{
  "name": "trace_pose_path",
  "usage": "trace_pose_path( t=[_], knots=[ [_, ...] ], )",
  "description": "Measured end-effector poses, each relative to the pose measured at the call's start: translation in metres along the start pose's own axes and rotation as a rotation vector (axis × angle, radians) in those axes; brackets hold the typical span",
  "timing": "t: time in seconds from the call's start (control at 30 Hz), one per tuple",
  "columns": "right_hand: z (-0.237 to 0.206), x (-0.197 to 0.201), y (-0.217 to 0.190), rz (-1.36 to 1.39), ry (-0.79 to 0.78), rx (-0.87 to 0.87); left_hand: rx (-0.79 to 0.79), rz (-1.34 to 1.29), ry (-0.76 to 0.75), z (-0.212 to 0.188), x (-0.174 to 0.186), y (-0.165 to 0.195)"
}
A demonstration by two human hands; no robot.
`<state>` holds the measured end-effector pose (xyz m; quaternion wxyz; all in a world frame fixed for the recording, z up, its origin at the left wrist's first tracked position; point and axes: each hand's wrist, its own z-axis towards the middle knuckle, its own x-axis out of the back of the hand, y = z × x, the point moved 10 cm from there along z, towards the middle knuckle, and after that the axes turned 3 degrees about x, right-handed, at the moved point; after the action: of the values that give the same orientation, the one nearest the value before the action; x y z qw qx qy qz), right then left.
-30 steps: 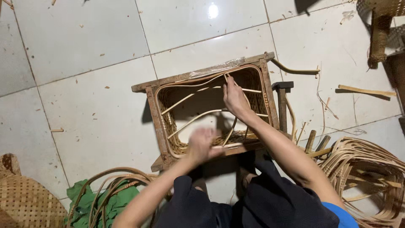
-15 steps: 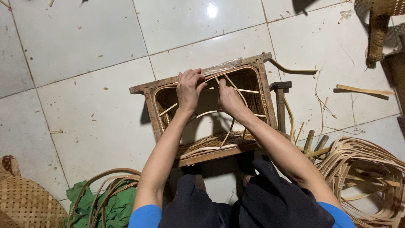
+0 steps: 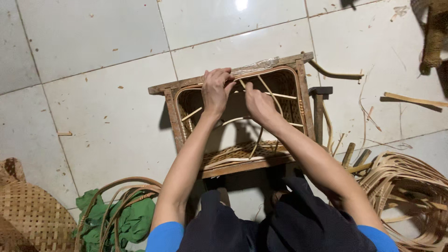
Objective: The person weaves a rectangular basket using thin wooden strips. They cut strips to size, bend and insert them into a wooden mold, and use a hammer to secure the strips into place.
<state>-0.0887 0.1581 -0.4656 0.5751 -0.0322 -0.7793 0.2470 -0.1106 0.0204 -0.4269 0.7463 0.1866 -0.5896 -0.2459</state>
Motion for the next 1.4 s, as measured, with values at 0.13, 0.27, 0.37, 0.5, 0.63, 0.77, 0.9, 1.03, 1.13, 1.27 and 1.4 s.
trace_pose_path(
  t=[0.13, 0.27, 0.37, 0.5, 0.63, 0.77, 0.9, 1.03, 1.13, 1.27, 1.4],
  knots=[
    [-0.054, 0.042, -0.042, -0.235, 0.356, 0.341, -0.214, -0.026, 0.009, -0.053, 0.029, 0.019],
    [-0.132, -0.008, -0.086, 0.168, -0.085, 0.687, -0.169, -0.133, -0.381, -0.191, 0.043, 0.019],
    [-0.174, -0.034, -0.1, 0.024, -0.069, 0.814, -0.22, -0.054, -0.301, -0.243, 0.05, 0.016],
    [-0.182, -0.067, -0.096, -0.072, -0.154, 0.773, -0.23, 0.023, -0.227, -0.26, 0.043, 0.006],
    [-0.175, -0.068, -0.092, -0.002, -0.182, 0.769, -0.245, 0.034, -0.289, -0.262, 0.033, 0.001],
    [-0.179, -0.067, -0.095, -0.014, -0.189, 0.785, -0.244, 0.006, -0.282, -0.264, 0.038, 0.002],
    [-0.186, -0.06, -0.105, 0.025, -0.177, 0.8, -0.251, -0.033, -0.22, -0.26, 0.05, 0.009],
    [-0.161, -0.003, -0.065, 0.074, 0.067, 0.794, -0.211, -0.01, -0.268, -0.257, 0.048, 0.018],
    [-0.097, 0.051, 0.072, 0.228, 0.199, 0.352, -0.15, 0.016, -0.325, -0.257, 0.039, 0.02],
    [-0.07, 0.101, 0.288, 0.163, 0.549, -0.27, -0.093, 0.009, -0.325, -0.253, 0.031, 0.02],
    [-0.068, 0.086, 0.347, -0.458, 0.438, -0.278, -0.059, -0.033, -0.327, -0.243, 0.021, 0.021]
  ],
)
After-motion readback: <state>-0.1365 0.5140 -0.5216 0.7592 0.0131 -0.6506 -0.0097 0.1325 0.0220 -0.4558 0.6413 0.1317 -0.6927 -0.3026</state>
